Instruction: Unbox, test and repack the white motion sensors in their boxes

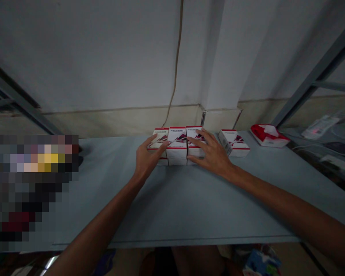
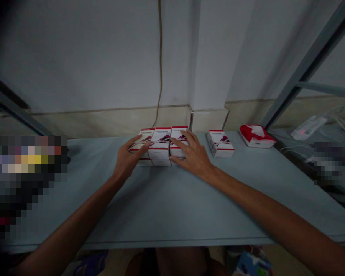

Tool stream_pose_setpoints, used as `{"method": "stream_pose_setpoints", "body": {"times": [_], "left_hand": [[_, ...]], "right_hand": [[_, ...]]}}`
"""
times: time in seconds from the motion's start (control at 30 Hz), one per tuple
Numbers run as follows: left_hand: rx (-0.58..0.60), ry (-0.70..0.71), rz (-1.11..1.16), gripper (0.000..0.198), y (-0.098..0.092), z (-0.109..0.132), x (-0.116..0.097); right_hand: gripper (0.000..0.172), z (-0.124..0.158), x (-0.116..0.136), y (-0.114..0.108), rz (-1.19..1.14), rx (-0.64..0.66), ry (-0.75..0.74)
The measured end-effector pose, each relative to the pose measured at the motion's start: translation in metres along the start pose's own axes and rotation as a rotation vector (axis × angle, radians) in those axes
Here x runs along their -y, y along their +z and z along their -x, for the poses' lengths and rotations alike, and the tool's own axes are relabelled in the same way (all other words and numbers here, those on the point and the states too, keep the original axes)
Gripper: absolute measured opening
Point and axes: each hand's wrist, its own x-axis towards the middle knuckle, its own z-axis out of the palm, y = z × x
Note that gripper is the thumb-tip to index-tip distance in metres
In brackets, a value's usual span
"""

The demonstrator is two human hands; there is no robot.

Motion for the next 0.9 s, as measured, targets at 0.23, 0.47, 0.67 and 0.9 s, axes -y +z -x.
{"method": "stream_pose_setpoints", "body": {"times": [0.23, 0.47, 0.67, 0.9], "left_hand": [[0.18, 0.139, -0.103, 0.089, -0.007, 0.001, -0.005], [0.106, 0.272, -0.194, 0.09, 0.001, 0.003, 0.006], [0.174, 0.318, -0.228, 0.094, 0.002, 0.007, 0.002], [0.172, 0.336, -0.337, 0.091, 0.0, 0.008, -0.005]], "right_hand": [[0.076, 0.012, -0.003, 0.001, -0.072, 0.006, 0.07], [0.071, 0.018, 0.004, 0.008, -0.152, -0.07, 0.211], [0.105, 0.021, 0.0, 0.012, -0.244, -0.136, 0.244], [0.111, 0.02, 0.005, 0.012, -0.269, -0.091, 0.234]]}}
